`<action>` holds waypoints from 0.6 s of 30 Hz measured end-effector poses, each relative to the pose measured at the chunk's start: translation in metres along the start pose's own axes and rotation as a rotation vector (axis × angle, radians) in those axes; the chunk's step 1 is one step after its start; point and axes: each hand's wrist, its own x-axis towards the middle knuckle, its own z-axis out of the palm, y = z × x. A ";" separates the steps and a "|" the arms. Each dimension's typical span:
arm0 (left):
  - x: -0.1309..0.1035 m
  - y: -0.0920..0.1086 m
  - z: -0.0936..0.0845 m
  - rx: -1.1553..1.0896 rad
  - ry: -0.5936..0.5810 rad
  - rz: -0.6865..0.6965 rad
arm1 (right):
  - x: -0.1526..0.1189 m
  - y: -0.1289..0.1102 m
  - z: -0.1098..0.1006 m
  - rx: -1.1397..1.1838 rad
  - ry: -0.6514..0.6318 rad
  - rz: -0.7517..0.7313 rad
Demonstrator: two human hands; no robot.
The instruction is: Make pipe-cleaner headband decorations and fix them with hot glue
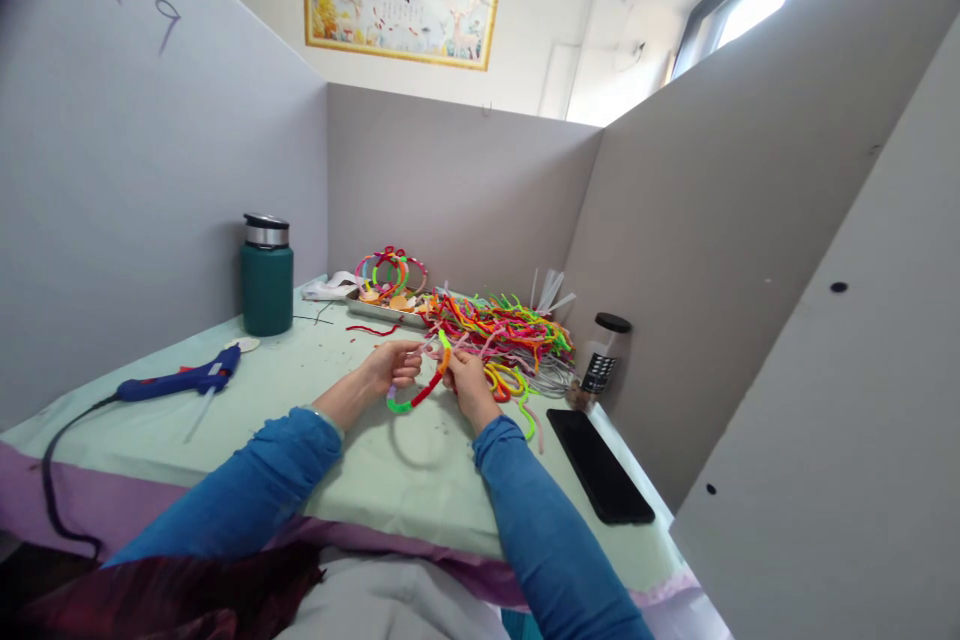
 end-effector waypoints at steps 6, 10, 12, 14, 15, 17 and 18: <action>-0.005 -0.006 0.008 0.343 0.119 0.269 | -0.003 -0.003 0.001 0.161 -0.119 0.119; -0.004 -0.010 0.012 0.482 0.214 0.328 | -0.001 -0.003 -0.001 0.275 -0.132 0.172; -0.002 -0.011 0.012 0.527 0.237 0.330 | 0.000 -0.003 -0.002 0.305 -0.124 0.185; -0.001 -0.012 0.011 0.609 0.244 0.351 | 0.000 -0.003 -0.002 0.305 -0.114 0.186; 0.000 -0.012 0.010 0.667 0.242 0.371 | 0.000 -0.003 -0.002 0.295 -0.115 0.181; 0.001 -0.014 0.007 0.783 0.231 0.422 | 0.000 -0.003 -0.002 0.266 -0.135 0.158; 0.002 -0.014 0.005 0.827 0.227 0.452 | 0.000 -0.003 -0.002 0.251 -0.145 0.141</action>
